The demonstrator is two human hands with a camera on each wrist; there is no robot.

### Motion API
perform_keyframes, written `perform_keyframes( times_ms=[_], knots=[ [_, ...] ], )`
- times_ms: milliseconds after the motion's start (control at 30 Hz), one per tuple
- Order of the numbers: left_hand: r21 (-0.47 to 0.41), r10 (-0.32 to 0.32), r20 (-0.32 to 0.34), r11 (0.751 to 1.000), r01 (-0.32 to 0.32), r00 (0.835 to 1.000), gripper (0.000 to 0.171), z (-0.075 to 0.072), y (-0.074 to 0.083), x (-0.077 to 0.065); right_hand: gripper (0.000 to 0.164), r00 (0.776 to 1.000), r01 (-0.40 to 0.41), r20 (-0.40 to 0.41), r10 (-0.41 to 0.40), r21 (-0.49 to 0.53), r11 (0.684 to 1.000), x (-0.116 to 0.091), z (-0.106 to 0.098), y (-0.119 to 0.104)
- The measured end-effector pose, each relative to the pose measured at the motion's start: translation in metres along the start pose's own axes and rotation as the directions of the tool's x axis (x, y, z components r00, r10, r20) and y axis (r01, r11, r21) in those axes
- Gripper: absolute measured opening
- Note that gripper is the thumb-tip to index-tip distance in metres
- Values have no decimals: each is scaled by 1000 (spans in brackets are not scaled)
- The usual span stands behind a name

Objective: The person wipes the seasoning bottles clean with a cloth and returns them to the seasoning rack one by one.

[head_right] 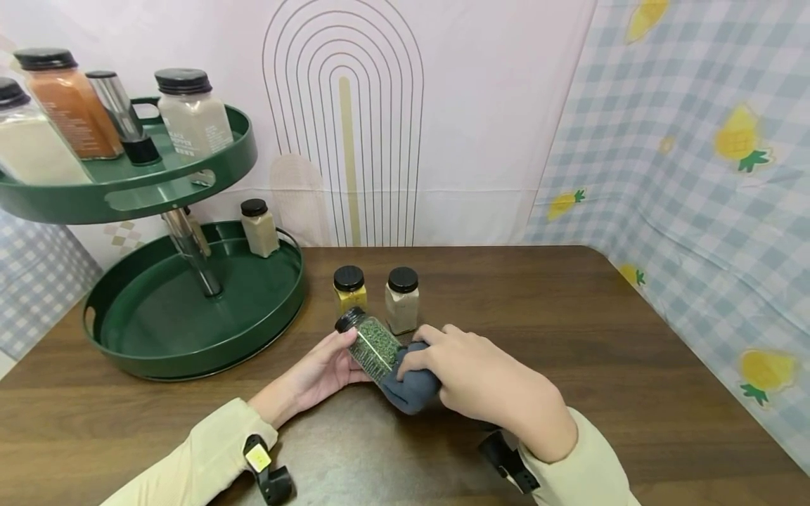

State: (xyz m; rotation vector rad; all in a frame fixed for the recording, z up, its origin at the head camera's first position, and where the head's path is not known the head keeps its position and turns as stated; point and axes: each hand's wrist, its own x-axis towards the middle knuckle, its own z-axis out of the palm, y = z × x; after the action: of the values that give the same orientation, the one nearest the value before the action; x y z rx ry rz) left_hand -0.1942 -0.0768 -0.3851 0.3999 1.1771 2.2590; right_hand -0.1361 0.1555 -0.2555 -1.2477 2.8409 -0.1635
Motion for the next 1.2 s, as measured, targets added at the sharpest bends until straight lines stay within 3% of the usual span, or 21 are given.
perform_keyframes(
  times_ms=[100,167,300,400,533,667,900,1200],
  knots=[
    [-68,-4,40,998,7,999,55,-1,1,0,59,993,-76,97,72,45,996,-5,-3,9],
    [-112,-13,90,993,23,996,60,-2,2,1,58,988,-128,95,124,38,991,-7,-6,15],
    [-142,-19,166,989,43,986,69,-1,2,1,57,979,-196,-58,195,-7,981,-8,-12,21],
    [-146,-7,139,989,28,990,61,1,2,0,56,963,-203,-177,201,8,979,-3,-12,17],
    [-162,22,87,987,-8,996,42,0,1,-1,60,945,-141,-291,150,52,989,10,-2,9],
    [-131,45,73,991,-36,996,36,-1,-2,-1,66,936,-72,-341,93,75,995,25,14,-2],
    [-89,42,42,995,-38,998,39,-1,-2,0,63,944,-51,-325,54,17,999,31,28,-9],
    [-86,90,-80,992,-97,993,44,-1,0,-1,61,982,-16,-187,23,39,999,22,15,4]
  ],
)
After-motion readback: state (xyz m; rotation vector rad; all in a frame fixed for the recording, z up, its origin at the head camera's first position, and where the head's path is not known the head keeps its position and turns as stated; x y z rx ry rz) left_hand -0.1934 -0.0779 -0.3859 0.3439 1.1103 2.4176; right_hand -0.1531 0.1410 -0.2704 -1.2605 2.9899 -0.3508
